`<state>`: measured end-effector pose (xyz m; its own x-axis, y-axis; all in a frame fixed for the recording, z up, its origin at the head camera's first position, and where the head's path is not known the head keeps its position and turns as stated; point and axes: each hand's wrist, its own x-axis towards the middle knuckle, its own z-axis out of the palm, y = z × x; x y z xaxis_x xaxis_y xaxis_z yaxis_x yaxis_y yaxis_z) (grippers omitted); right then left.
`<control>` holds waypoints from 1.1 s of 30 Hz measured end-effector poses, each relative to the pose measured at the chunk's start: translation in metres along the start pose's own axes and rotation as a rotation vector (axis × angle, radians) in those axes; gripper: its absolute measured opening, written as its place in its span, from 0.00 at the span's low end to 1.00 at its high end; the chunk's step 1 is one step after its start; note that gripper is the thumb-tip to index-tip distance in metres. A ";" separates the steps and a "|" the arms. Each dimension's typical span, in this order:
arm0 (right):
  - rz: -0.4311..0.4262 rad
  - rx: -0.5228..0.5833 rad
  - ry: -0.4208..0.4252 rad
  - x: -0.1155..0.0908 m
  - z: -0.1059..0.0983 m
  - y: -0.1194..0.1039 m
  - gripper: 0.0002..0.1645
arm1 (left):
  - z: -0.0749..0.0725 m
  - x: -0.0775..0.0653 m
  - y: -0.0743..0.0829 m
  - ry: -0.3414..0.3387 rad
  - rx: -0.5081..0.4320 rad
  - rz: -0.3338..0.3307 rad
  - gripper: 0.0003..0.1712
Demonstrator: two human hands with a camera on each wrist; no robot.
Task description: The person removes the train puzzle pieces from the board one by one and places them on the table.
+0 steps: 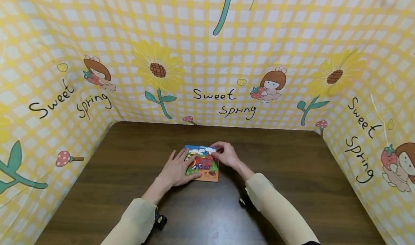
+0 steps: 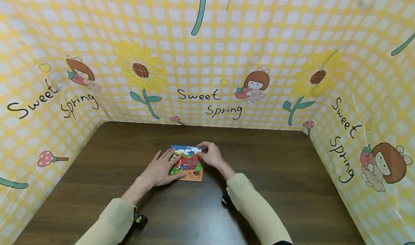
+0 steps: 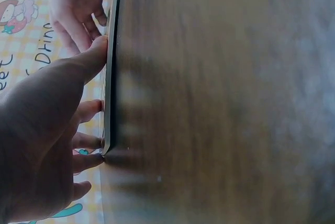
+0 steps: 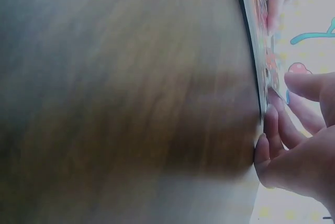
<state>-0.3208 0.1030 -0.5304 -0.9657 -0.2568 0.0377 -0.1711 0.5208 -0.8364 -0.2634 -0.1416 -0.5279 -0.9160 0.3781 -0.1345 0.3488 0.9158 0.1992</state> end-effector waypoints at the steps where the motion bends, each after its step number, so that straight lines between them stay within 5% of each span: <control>1: -0.001 0.001 -0.009 0.000 -0.001 0.000 0.13 | 0.000 0.000 0.000 -0.002 0.002 -0.002 0.52; 33: -0.021 0.046 -0.032 -0.010 -0.006 0.003 0.28 | 0.002 0.001 -0.003 0.010 0.003 0.015 0.52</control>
<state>-0.3124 0.1122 -0.5306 -0.9552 -0.2935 0.0386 -0.1813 0.4770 -0.8600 -0.2644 -0.1435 -0.5301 -0.9124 0.3907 -0.1220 0.3633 0.9103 0.1982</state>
